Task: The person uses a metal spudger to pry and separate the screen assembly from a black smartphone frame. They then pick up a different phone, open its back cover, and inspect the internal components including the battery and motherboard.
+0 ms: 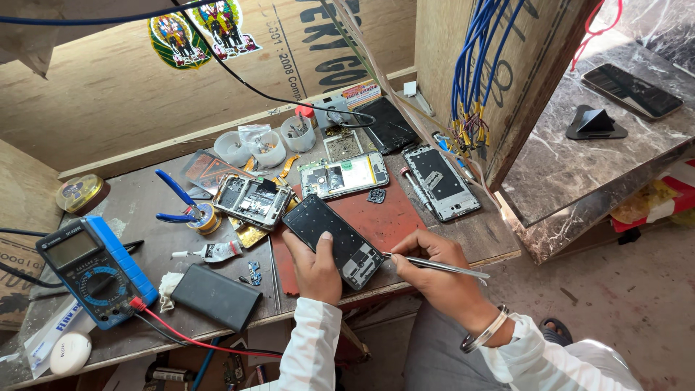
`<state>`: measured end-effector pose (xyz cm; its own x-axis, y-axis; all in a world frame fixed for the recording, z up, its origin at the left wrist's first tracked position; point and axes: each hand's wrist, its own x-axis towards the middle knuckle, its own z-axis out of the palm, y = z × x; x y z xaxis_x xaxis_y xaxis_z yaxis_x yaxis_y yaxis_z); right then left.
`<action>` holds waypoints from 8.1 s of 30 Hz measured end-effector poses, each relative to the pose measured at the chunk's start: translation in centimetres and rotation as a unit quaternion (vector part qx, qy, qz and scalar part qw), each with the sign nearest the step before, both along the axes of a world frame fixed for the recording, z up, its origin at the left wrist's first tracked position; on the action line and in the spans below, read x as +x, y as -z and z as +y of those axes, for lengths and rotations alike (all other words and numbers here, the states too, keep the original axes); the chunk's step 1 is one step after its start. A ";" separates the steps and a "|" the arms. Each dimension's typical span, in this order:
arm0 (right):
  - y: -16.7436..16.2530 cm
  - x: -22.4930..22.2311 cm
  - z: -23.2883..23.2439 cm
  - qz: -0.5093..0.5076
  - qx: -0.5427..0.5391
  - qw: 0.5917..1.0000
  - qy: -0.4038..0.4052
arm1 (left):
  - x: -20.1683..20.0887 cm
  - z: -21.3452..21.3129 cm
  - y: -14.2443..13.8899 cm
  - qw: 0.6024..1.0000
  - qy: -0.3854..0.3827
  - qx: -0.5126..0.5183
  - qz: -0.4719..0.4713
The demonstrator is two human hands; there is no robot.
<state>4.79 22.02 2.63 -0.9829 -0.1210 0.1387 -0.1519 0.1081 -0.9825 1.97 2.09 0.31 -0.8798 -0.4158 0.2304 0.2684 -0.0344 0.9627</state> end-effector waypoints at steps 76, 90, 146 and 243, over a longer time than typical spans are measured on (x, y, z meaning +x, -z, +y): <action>-0.6 -3.7 -3.3 0.118 0.047 0.990 0.065 | 0.6 -1.7 -0.3 0.954 0.293 0.066 -0.009; 0.4 -4.6 -2.4 0.074 -0.203 0.976 -0.003 | 0.6 -1.7 -0.5 0.949 0.306 0.068 -0.042; 0.6 -5.1 -1.6 0.008 -0.192 0.980 -0.059 | 1.0 -3.5 0.2 0.912 0.315 0.256 0.058; 2.3 -3.3 0.5 0.081 -0.073 0.994 -0.009 | 1.8 -1.7 -2.3 0.937 0.182 0.297 0.021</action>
